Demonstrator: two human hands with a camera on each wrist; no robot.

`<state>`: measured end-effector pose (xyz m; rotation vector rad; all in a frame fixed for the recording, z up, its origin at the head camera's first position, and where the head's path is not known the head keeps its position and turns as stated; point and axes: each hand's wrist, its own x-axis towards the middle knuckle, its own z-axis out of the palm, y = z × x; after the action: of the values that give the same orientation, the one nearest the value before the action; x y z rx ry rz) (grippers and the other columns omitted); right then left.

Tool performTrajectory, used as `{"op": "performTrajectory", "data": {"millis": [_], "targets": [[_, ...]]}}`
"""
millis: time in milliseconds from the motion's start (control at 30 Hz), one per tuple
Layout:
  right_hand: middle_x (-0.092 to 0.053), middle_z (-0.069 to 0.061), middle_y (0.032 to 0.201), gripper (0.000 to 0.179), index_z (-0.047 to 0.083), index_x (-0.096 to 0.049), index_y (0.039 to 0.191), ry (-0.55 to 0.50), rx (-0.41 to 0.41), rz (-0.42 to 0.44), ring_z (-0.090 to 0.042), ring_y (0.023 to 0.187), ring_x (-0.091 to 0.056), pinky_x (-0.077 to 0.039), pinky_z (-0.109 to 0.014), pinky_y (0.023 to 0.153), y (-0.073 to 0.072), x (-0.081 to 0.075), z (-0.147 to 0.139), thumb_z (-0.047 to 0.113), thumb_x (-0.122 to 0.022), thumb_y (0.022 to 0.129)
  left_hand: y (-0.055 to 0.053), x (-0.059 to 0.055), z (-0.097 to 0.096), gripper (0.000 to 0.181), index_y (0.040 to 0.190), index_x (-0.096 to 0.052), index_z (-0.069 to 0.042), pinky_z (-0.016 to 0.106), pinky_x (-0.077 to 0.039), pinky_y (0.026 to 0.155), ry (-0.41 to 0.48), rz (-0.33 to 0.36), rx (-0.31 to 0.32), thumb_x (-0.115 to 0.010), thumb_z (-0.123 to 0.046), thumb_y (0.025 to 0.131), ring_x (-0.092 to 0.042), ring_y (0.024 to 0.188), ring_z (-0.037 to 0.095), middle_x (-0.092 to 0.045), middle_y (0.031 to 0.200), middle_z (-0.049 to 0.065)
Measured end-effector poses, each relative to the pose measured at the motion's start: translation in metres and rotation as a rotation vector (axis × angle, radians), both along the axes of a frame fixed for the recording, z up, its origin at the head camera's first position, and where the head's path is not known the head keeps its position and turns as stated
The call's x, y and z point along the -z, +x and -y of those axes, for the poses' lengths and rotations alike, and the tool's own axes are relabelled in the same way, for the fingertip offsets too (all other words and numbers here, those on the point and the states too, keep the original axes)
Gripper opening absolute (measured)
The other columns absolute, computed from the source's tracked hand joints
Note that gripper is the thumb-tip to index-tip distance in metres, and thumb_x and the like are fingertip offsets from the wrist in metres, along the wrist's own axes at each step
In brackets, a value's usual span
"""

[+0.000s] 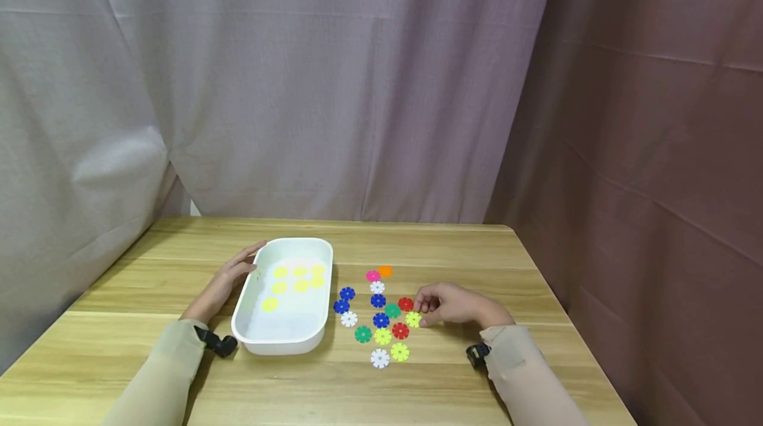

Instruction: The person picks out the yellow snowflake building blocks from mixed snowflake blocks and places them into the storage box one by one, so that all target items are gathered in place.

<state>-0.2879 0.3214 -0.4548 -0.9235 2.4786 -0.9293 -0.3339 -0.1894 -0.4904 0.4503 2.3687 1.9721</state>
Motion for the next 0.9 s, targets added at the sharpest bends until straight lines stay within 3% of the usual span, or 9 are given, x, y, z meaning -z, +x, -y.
{"op": "performTrajectory", "data": {"millis": [300, 900], "targets": [[-0.063, 0.000, 0.092, 0.019, 0.011, -0.068, 0.104, 0.012, 0.009, 0.005, -0.016, 0.084, -0.055, -0.048, -0.027, 0.075, 0.0008, 0.0000, -0.0006, 0.015, -0.078, 0.088, 0.0016, 0.0002, 0.0008, 0.058, 0.155, -0.041, -0.015, 0.024, -0.041, 0.099, 0.035, -0.008, 0.040, -0.051, -0.017, 0.098, -0.047, 0.132, 0.038, -0.048, 0.147, 0.025], [-0.063, -0.001, 0.087, 0.014, 0.007, -0.064, 0.095, -0.013, 0.033, 0.015, -0.016, 0.080, -0.055, -0.046, -0.027, 0.071, 0.0010, -0.0031, -0.0030, 0.016, -0.074, 0.090, 0.0020, 0.0000, 0.0007, 0.058, 0.155, -0.040, -0.015, 0.025, -0.041, 0.100, 0.029, 0.000, 0.031, -0.050, -0.017, 0.098, -0.048, 0.132, 0.038, -0.048, 0.147, 0.025]]}}
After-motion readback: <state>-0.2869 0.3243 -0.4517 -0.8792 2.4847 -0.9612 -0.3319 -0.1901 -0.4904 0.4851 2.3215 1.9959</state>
